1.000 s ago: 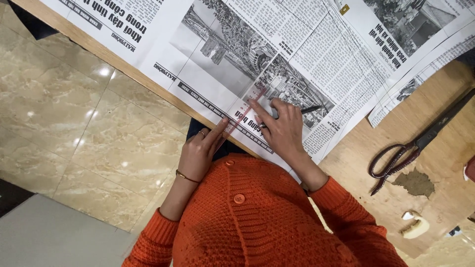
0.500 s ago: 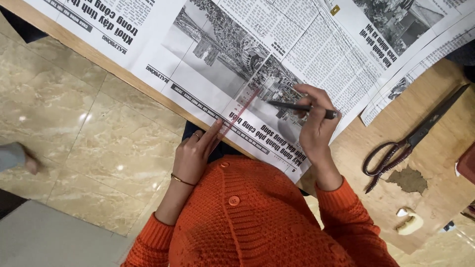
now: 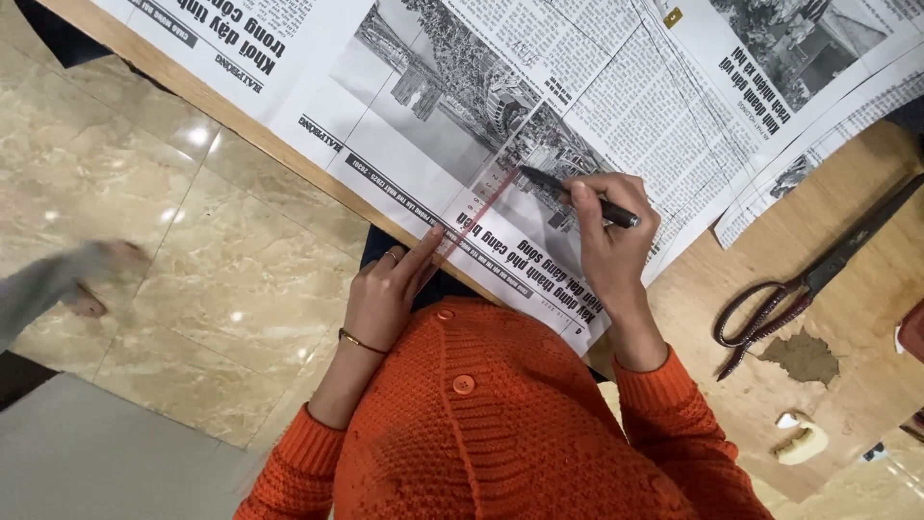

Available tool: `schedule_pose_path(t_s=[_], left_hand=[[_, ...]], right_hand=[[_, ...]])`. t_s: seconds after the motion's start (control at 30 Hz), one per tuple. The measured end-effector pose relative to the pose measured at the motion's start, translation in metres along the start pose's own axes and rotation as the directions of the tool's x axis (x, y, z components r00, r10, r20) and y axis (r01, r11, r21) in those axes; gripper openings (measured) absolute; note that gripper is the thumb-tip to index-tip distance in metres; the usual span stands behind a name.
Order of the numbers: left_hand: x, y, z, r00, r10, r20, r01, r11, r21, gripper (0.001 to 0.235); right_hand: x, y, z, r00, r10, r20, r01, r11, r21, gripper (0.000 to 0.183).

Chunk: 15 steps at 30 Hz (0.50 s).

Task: The person uses a ruler and a black pen to draw straight lines on a newspaper spread out on a wooden table. They repeatedly reposition the ruler and draw lines across different sections of the paper.

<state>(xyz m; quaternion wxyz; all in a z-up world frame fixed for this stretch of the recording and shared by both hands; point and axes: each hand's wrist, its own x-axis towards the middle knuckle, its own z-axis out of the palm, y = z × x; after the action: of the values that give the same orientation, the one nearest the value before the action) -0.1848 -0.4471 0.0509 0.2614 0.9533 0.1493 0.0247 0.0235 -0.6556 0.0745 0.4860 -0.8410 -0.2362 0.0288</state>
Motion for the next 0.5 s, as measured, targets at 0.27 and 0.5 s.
schedule_pose_path(t_s=[0.27,0.5], left_hand=[[0.001,0.001,-0.004,1.0,0.002,0.021,-0.001,1.0,-0.004,0.042],[0.003,0.003,-0.009,0.999,-0.012,0.037,0.014,0.998,-0.068,0.041]], right_hand=[[0.007,-0.016,-0.002,1.0,-0.011,0.014,0.011,1.0,0.003,0.026],[0.005,-0.017,-0.002,1.0,-0.012,0.014,0.012,1.0,-0.001,0.024]])
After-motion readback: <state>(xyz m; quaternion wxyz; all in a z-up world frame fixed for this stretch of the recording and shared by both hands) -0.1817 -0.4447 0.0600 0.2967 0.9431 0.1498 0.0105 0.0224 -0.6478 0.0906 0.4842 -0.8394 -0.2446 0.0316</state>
